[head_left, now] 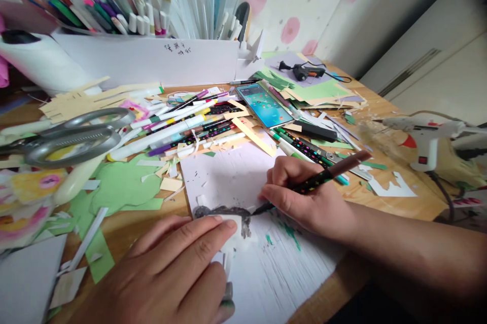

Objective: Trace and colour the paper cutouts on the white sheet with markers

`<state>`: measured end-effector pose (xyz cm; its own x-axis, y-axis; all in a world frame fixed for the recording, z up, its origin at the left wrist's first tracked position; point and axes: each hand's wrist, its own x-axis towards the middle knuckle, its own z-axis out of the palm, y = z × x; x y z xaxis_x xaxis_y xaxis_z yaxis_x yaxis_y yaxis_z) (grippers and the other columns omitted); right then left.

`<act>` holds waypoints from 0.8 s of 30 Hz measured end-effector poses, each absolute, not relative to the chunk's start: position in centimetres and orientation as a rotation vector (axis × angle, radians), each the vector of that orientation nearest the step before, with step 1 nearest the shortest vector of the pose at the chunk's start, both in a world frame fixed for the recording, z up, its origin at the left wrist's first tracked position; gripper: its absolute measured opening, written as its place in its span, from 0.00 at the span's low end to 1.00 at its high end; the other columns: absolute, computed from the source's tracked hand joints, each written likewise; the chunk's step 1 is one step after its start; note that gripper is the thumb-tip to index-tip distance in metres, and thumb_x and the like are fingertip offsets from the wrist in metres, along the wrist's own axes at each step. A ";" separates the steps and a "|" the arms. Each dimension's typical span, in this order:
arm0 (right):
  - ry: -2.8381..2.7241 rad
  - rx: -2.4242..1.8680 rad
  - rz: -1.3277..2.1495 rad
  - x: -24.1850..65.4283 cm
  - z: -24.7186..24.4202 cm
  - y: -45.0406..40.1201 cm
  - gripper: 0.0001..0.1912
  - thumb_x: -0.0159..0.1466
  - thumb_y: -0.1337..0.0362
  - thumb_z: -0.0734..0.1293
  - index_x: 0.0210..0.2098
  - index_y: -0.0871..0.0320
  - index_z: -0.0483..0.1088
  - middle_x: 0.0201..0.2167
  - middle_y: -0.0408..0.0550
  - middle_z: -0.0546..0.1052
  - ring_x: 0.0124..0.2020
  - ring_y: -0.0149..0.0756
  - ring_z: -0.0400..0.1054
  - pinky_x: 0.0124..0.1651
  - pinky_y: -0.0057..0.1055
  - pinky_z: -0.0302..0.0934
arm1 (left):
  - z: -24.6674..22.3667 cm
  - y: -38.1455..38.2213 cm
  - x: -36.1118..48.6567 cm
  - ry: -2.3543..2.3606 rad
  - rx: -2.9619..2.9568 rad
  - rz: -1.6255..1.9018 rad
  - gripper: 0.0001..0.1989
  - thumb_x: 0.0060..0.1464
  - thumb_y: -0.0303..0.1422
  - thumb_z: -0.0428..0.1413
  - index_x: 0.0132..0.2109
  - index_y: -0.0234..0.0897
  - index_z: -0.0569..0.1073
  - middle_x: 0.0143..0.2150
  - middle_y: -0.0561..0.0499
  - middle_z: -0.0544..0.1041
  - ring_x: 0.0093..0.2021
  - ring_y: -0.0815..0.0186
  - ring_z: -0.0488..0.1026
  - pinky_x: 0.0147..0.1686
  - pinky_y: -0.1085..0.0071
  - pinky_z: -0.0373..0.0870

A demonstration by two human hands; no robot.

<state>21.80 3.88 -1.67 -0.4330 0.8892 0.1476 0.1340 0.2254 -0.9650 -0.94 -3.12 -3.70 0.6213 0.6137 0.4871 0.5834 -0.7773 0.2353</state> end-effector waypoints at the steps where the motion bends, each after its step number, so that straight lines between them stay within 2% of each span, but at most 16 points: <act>1: -1.758 -0.946 1.269 21.8 -1.6 3.9 0.14 0.58 0.69 0.66 0.21 0.56 0.56 0.17 0.38 0.62 0.19 0.26 0.54 0.22 0.26 0.50 | -3.7 -3.2 -0.9 1.030 2.776 0.873 0.06 0.58 0.33 0.52 0.34 0.40 0.73 0.51 0.51 0.76 0.55 0.62 0.69 0.62 0.60 0.52; 24: -1.792 -0.967 1.221 21.8 -1.6 3.9 0.14 0.58 0.69 0.65 0.20 0.56 0.55 0.17 0.37 0.61 0.19 0.25 0.53 0.21 0.26 0.49 | -3.7 -3.2 -1.0 1.031 2.792 0.846 0.07 0.58 0.33 0.51 0.34 0.40 0.73 0.53 0.51 0.75 0.55 0.61 0.69 0.62 0.58 0.52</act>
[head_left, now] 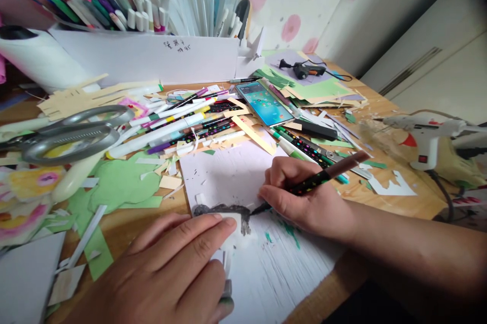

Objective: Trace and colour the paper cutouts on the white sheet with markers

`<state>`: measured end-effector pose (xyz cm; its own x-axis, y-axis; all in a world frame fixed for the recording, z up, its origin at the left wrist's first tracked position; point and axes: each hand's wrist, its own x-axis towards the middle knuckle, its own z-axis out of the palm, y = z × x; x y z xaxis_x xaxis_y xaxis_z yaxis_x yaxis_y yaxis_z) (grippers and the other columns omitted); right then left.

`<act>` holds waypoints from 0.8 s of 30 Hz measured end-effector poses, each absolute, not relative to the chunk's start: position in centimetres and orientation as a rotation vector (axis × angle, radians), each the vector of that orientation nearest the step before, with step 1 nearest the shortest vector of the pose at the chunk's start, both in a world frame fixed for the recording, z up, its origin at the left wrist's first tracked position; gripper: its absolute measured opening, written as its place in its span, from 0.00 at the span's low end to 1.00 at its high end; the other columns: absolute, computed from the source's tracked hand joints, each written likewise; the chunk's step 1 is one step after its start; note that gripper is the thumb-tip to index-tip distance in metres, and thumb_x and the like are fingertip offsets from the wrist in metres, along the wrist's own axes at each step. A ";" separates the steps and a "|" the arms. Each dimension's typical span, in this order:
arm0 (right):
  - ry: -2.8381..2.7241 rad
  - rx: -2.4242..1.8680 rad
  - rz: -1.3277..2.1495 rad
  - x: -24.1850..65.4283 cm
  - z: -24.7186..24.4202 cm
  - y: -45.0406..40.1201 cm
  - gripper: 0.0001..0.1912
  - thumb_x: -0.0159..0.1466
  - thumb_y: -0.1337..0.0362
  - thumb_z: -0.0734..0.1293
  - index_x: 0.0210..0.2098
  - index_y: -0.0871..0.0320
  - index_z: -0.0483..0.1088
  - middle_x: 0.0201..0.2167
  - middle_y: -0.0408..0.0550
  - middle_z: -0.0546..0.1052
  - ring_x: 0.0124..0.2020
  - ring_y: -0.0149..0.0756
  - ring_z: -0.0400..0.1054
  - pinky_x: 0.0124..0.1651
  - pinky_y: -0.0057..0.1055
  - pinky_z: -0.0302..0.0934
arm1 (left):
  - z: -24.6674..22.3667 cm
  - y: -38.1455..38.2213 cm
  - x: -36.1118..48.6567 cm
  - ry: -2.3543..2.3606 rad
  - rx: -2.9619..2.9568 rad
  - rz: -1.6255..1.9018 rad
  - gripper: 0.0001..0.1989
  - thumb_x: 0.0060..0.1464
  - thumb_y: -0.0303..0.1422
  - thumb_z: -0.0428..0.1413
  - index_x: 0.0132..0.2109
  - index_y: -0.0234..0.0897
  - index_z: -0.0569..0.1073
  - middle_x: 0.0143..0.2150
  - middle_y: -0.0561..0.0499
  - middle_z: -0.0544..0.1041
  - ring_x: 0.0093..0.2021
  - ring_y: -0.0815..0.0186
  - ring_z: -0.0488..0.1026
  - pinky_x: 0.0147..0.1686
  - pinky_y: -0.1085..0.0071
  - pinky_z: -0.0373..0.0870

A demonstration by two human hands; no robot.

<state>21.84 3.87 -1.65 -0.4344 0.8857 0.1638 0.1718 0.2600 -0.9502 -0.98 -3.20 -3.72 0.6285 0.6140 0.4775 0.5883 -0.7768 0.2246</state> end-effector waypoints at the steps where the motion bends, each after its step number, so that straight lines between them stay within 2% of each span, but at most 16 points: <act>1: -1.790 -0.968 1.221 21.8 -1.6 3.9 0.15 0.58 0.69 0.65 0.20 0.56 0.55 0.17 0.37 0.61 0.19 0.26 0.53 0.21 0.26 0.49 | -3.7 -3.2 -1.0 1.031 2.797 0.848 0.07 0.58 0.33 0.51 0.35 0.40 0.73 0.53 0.52 0.75 0.55 0.61 0.69 0.62 0.59 0.52; 15: -1.769 -1.017 1.177 21.7 -1.5 4.0 0.15 0.59 0.68 0.65 0.20 0.55 0.55 0.18 0.37 0.60 0.20 0.28 0.57 0.23 0.28 0.50 | -3.8 -3.4 -1.3 1.038 2.809 0.832 0.06 0.57 0.33 0.51 0.35 0.40 0.73 0.53 0.51 0.75 0.54 0.61 0.70 0.60 0.58 0.55; 24: -1.797 -1.056 1.172 21.8 -1.3 3.9 0.15 0.58 0.68 0.65 0.20 0.55 0.54 0.17 0.37 0.59 0.19 0.27 0.56 0.22 0.27 0.50 | -3.7 -3.3 -1.1 1.043 2.784 0.827 0.06 0.57 0.32 0.51 0.36 0.40 0.73 0.54 0.51 0.75 0.55 0.60 0.69 0.61 0.57 0.53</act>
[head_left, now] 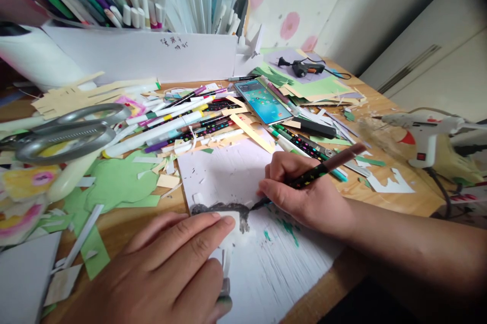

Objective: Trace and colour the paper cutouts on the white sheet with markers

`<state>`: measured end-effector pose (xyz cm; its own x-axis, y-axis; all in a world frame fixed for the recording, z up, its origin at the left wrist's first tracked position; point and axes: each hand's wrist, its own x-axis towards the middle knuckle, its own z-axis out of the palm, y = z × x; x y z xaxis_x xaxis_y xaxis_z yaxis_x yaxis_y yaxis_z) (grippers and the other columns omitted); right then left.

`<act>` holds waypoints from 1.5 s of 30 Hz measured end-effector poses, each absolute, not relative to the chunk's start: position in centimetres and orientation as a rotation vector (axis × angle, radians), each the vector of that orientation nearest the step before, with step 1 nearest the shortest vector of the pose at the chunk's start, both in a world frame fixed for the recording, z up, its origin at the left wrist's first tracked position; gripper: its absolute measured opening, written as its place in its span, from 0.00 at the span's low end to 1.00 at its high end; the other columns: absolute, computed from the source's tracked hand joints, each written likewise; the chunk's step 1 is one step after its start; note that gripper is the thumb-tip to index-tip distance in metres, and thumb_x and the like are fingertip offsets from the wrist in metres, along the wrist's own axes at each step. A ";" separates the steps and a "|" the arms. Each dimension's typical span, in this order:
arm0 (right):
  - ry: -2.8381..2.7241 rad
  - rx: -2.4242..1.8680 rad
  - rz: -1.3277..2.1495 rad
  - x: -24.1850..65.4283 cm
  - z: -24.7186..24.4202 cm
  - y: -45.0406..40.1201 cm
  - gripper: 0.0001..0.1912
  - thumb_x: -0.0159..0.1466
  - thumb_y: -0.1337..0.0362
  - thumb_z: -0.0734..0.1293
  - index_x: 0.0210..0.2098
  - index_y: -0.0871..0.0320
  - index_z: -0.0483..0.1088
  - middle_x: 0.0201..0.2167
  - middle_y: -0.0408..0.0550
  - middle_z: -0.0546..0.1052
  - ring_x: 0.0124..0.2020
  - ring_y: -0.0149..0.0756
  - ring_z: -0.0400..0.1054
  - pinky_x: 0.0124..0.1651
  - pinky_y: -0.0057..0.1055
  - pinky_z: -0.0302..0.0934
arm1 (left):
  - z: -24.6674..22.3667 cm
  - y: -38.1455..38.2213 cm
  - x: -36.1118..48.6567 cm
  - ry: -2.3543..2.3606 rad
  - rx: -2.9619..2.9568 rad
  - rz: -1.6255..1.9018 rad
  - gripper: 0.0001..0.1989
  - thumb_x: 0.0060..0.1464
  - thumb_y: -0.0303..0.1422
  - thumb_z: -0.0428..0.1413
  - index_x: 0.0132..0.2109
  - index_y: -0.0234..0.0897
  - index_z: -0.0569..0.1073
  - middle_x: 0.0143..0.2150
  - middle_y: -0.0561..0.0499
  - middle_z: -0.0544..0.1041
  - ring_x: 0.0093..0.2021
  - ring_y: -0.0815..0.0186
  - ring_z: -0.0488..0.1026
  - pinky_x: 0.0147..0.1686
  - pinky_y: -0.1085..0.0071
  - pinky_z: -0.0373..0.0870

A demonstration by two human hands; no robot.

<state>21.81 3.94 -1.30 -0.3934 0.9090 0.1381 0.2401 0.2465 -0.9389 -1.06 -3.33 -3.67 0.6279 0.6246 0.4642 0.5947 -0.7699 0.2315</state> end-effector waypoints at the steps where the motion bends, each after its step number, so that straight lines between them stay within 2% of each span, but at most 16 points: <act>1: -1.792 -1.057 1.173 21.8 -1.3 4.0 0.15 0.58 0.68 0.65 0.20 0.55 0.54 0.17 0.36 0.59 0.20 0.27 0.57 0.22 0.26 0.50 | -3.7 -3.3 -1.1 1.045 2.780 0.821 0.06 0.57 0.31 0.51 0.36 0.40 0.73 0.54 0.51 0.75 0.55 0.60 0.69 0.61 0.57 0.52; 11: -1.794 -0.961 1.261 21.5 -1.6 3.6 0.15 0.56 0.68 0.68 0.21 0.56 0.56 0.17 0.36 0.61 0.18 0.24 0.52 0.19 0.24 0.48 | -3.6 -3.3 -1.1 1.055 2.795 0.792 0.06 0.56 0.31 0.51 0.37 0.40 0.73 0.55 0.52 0.74 0.56 0.60 0.68 0.62 0.57 0.52; 22: -1.855 -0.977 1.229 21.6 -1.5 3.3 0.15 0.57 0.67 0.67 0.21 0.56 0.56 0.16 0.37 0.61 0.18 0.25 0.52 0.20 0.25 0.49 | -3.2 -3.1 -1.4 0.966 2.876 0.704 0.06 0.55 0.32 0.52 0.37 0.39 0.73 0.55 0.50 0.74 0.56 0.60 0.67 0.61 0.59 0.51; 28: -1.854 -0.971 1.233 21.6 -1.5 3.4 0.15 0.57 0.66 0.67 0.20 0.56 0.56 0.16 0.37 0.61 0.18 0.25 0.52 0.19 0.25 0.48 | -3.1 -3.3 -1.2 1.025 2.774 0.749 0.08 0.57 0.32 0.51 0.40 0.41 0.74 0.55 0.54 0.74 0.55 0.63 0.67 0.60 0.62 0.51; 34: -1.864 -0.966 1.263 21.6 -1.5 3.4 0.15 0.57 0.66 0.67 0.21 0.56 0.56 0.16 0.37 0.61 0.18 0.25 0.52 0.20 0.25 0.49 | -3.5 -3.1 -1.2 1.026 2.800 0.790 0.08 0.58 0.34 0.50 0.37 0.41 0.74 0.52 0.53 0.76 0.54 0.63 0.68 0.62 0.64 0.49; 37: -1.897 -0.988 1.243 21.5 -1.3 3.4 0.15 0.57 0.66 0.66 0.21 0.56 0.55 0.17 0.38 0.62 0.18 0.26 0.54 0.20 0.25 0.51 | -3.9 -2.9 -1.2 1.030 2.842 0.837 0.11 0.60 0.37 0.48 0.32 0.41 0.72 0.50 0.54 0.77 0.53 0.63 0.69 0.62 0.64 0.49; 40: -1.906 -1.013 1.223 21.4 -1.2 3.4 0.15 0.57 0.66 0.66 0.21 0.56 0.54 0.17 0.38 0.62 0.19 0.26 0.54 0.20 0.24 0.50 | -3.9 -2.7 -1.2 1.021 2.909 0.838 0.14 0.61 0.35 0.45 0.29 0.40 0.69 0.52 0.56 0.76 0.53 0.65 0.69 0.61 0.66 0.50; 45: -1.920 -0.976 1.248 21.4 -1.1 3.6 0.16 0.56 0.68 0.65 0.19 0.56 0.53 0.16 0.37 0.60 0.18 0.24 0.52 0.19 0.22 0.49 | -3.3 -2.5 -1.3 1.007 2.946 0.738 0.13 0.62 0.36 0.45 0.31 0.41 0.70 0.53 0.56 0.75 0.54 0.66 0.68 0.60 0.68 0.52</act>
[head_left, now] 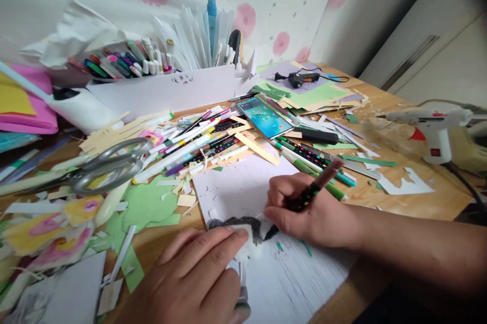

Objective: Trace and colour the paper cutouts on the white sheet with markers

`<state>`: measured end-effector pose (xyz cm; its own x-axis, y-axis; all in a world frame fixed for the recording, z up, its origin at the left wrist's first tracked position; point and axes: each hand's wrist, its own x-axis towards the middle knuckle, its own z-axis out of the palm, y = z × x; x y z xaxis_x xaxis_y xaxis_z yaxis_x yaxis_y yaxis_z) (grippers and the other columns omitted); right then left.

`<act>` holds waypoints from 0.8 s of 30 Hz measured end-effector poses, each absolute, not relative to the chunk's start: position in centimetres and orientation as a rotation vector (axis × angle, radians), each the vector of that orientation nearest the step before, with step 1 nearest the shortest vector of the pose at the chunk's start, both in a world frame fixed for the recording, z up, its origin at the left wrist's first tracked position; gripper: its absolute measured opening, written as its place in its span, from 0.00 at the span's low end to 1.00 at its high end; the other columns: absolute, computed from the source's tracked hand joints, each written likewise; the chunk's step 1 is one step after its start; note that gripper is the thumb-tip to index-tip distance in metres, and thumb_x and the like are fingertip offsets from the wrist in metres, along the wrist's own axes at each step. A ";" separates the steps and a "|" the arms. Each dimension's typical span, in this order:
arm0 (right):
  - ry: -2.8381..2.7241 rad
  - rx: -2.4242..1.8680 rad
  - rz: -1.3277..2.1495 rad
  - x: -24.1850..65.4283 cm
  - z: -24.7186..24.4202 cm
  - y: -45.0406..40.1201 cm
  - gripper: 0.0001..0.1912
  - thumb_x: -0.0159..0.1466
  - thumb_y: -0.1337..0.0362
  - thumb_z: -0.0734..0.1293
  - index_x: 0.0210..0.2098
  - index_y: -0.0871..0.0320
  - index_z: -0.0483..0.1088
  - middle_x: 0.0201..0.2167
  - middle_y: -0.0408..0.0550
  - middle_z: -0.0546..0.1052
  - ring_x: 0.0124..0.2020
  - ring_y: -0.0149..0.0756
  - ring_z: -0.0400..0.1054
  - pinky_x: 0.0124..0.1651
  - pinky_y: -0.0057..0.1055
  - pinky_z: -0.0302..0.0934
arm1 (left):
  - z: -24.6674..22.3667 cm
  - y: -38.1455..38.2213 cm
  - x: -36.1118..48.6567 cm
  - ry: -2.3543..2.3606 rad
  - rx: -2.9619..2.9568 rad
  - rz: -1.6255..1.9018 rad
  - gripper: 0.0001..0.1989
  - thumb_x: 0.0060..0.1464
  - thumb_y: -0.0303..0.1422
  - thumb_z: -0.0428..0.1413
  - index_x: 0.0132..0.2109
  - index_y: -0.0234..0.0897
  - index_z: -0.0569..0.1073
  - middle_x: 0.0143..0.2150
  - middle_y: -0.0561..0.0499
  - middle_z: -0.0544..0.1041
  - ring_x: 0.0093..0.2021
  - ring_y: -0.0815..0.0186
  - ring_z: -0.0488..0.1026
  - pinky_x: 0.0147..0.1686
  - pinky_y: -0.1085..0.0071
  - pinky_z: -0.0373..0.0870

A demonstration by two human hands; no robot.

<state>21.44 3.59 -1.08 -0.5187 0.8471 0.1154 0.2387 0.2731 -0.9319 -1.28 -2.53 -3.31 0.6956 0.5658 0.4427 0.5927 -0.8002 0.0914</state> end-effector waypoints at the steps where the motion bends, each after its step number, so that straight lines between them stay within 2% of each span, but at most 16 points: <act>1: -1.905 -0.988 1.252 21.5 -1.1 3.6 0.15 0.56 0.67 0.65 0.20 0.56 0.53 0.16 0.37 0.60 0.18 0.24 0.52 0.19 0.22 0.49 | -3.2 -2.5 -1.3 -0.974 -2.845 -0.710 0.12 0.61 0.36 0.46 0.32 0.41 0.70 0.53 0.56 0.75 0.53 0.66 0.68 0.60 0.68 0.52; 24: -1.917 -1.043 1.252 21.3 -1.0 3.3 0.14 0.55 0.65 0.66 0.20 0.56 0.55 0.16 0.39 0.62 0.18 0.26 0.54 0.20 0.25 0.50 | -3.0 -2.8 -1.0 -1.073 -2.886 -0.748 0.11 0.61 0.36 0.47 0.36 0.41 0.73 0.51 0.56 0.76 0.53 0.65 0.68 0.59 0.67 0.51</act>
